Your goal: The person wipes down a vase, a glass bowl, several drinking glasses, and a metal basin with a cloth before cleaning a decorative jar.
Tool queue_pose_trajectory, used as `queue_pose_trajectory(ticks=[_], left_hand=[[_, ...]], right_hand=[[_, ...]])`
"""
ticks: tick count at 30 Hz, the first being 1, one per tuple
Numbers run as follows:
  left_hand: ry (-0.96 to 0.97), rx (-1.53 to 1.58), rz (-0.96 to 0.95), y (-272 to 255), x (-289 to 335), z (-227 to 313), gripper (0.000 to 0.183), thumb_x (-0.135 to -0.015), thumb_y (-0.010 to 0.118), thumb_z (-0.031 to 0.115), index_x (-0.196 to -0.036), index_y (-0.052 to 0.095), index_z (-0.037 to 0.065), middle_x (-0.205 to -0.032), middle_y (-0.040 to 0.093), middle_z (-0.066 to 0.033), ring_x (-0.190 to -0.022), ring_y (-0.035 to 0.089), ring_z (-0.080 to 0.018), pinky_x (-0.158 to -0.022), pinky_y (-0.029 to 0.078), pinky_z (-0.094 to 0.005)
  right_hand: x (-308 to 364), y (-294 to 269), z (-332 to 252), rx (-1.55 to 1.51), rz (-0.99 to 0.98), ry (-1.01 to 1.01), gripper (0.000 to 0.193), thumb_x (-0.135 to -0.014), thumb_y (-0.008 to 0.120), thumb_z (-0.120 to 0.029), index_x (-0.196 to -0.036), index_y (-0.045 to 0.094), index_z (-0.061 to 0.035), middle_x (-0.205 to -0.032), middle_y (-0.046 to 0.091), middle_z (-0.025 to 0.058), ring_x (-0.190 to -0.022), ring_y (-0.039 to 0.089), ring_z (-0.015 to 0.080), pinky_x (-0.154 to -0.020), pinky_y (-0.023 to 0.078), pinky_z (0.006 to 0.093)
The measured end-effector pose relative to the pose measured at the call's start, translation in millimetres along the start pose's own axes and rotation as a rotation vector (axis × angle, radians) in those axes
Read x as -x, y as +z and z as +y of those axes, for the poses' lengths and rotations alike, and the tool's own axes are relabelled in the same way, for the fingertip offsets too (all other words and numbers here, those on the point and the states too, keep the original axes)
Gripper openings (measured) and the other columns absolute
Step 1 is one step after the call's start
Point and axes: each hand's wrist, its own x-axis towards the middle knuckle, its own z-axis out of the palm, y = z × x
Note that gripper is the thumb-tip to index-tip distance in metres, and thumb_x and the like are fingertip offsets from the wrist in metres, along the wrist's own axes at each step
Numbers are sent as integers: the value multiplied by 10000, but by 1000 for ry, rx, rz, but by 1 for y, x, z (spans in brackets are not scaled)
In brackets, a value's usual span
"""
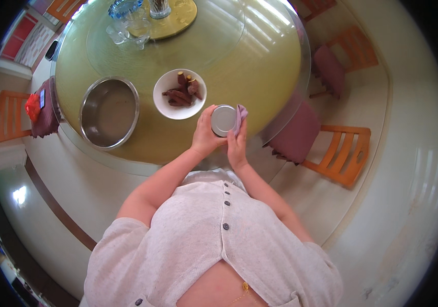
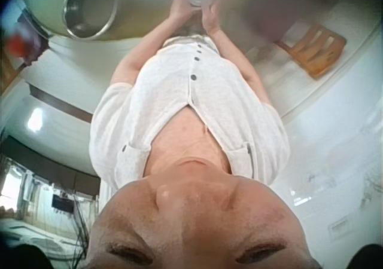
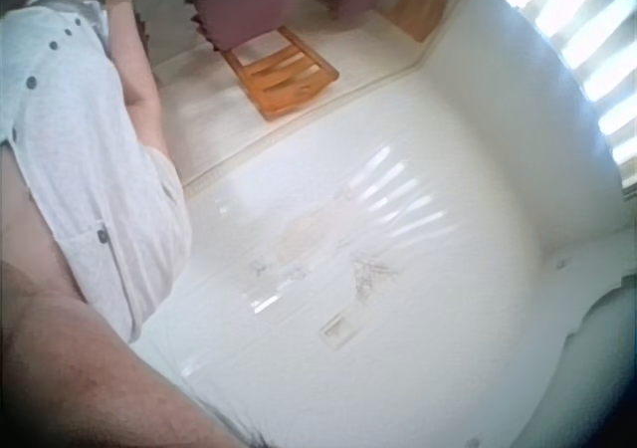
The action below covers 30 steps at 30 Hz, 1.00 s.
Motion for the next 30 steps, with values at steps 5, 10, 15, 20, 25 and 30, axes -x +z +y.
queue_pose_trajectory(ticks=[5,10,15,20,25,30], left_hand=[[52,12,-129,22,-27,12,953,-535,864,217,-1331,362,64,-1298,463,-153,-1224,453,-310,-1043,372,-390],[-125,-1,-426,18,-65,30,1058,-517,885,241,-1392,318,59,-1358,437,-138,-1260,440,-278,-1064,362,-363],[31,-219,-203,29,-68,25,1083,-548,885,265,-1427,290,53,-1435,377,-136,-1306,398,-295,-1089,340,-370],[-77,-170,27,68,-26,41,1065,-603,849,234,-1443,222,49,-1467,300,-190,-1357,313,-328,-1113,291,-404],[-79,-156,95,69,-52,37,1070,-585,859,248,-1417,218,43,-1414,341,-199,-1315,347,-363,-1096,304,-424],[-45,-127,-104,47,-68,38,1096,-527,893,264,-1396,260,55,-1400,359,-179,-1300,365,-353,-1090,313,-417]], right_hand=[[-27,-49,19,70,-94,-139,590,-961,451,-282,-1434,278,25,-1496,255,199,-1389,232,335,-1145,136,430],[-125,-74,18,-214,-619,24,309,-922,464,-70,-1185,584,40,-1321,509,155,-1187,510,299,-1017,398,371],[-135,-77,27,38,-411,-138,321,-904,471,-40,-1196,559,62,-1336,483,183,-1157,531,294,-981,427,344],[-96,-78,30,218,-96,-163,387,-909,455,-55,-1278,487,55,-1385,414,204,-1258,424,329,-1062,337,381],[-97,-77,34,241,-268,-257,419,-911,458,-82,-1313,468,35,-1375,410,203,-1282,388,338,-1085,303,388],[-149,-80,45,-8,-492,-111,354,-903,500,-59,-1239,535,44,-1297,500,169,-1167,507,248,-995,406,329]])
